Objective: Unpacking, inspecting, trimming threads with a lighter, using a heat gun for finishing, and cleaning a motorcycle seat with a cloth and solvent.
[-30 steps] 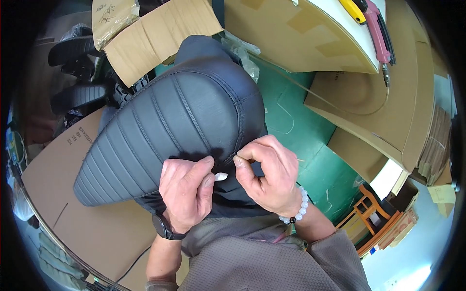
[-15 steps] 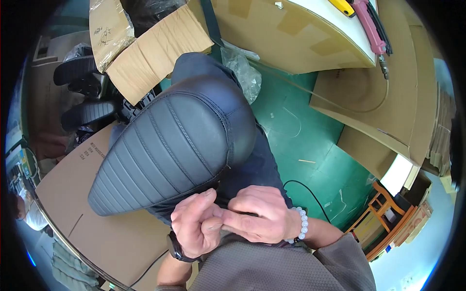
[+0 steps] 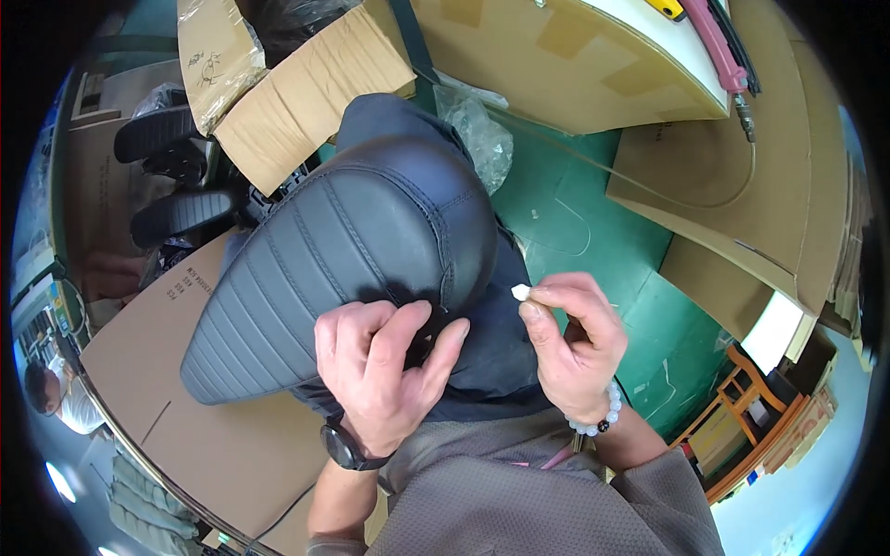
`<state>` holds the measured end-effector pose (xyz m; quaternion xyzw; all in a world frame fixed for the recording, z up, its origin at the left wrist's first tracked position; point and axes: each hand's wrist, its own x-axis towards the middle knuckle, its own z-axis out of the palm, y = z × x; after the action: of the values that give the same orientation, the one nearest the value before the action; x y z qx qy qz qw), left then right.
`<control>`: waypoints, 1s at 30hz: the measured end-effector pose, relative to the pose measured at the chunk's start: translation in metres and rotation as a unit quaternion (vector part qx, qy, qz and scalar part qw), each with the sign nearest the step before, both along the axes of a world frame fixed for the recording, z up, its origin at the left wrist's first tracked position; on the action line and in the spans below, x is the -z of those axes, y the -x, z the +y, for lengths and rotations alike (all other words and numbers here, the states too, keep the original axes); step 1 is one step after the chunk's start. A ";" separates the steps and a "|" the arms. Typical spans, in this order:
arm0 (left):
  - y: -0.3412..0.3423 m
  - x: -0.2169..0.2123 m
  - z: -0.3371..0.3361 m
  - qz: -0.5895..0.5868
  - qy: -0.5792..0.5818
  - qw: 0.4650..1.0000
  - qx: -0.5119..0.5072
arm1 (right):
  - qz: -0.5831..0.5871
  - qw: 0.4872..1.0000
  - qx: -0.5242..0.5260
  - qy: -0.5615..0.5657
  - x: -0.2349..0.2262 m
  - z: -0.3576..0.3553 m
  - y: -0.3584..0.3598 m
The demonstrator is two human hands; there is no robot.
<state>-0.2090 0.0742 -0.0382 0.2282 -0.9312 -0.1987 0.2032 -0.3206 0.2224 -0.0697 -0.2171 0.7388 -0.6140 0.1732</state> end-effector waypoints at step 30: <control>0.002 0.008 -0.003 0.029 -0.035 0.999 0.005 | -0.114 0.962 0.247 -0.037 0.034 -0.005 0.030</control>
<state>-0.2108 0.0708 -0.0460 0.2248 -0.9186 -0.2383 0.2209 -0.3508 0.2176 -0.1035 0.0501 0.7671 -0.6304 0.1078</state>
